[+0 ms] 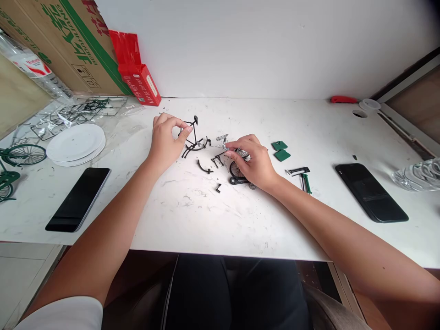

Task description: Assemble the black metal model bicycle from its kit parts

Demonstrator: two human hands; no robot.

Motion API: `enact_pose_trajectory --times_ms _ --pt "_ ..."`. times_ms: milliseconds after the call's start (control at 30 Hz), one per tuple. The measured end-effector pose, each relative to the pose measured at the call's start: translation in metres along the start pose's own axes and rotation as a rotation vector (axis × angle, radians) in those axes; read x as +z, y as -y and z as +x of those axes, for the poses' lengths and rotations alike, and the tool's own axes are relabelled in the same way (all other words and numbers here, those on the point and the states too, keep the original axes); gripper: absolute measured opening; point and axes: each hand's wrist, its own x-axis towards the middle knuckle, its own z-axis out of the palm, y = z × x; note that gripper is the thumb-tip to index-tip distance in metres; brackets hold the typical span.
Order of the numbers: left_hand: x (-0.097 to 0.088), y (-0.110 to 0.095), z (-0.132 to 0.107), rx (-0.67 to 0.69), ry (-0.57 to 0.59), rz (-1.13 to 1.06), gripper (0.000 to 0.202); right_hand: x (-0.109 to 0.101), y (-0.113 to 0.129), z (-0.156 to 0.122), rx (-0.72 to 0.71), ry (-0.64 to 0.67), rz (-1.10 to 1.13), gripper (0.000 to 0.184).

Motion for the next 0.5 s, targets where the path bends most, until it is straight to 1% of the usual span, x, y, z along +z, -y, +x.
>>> enact_pose_trajectory --times_ms 133,233,367,433,500 --pt "-0.001 -0.020 -0.006 0.064 0.016 -0.057 0.005 0.000 0.001 0.000 -0.015 -0.003 0.011 0.026" --pt "0.001 -0.031 -0.011 0.077 0.031 -0.072 0.002 0.000 0.004 -0.001 0.026 0.015 0.095 0.028" --pt "0.004 -0.039 -0.017 0.130 0.077 -0.113 0.002 0.003 0.007 -0.002 0.139 0.024 0.225 0.033" --pt "0.006 -0.041 -0.018 0.155 0.091 -0.134 0.002 0.004 0.009 -0.002 0.160 0.014 0.235 0.036" --pt "0.007 -0.043 -0.019 0.164 0.097 -0.137 0.003 0.004 0.010 -0.002 0.175 0.033 0.265 0.036"
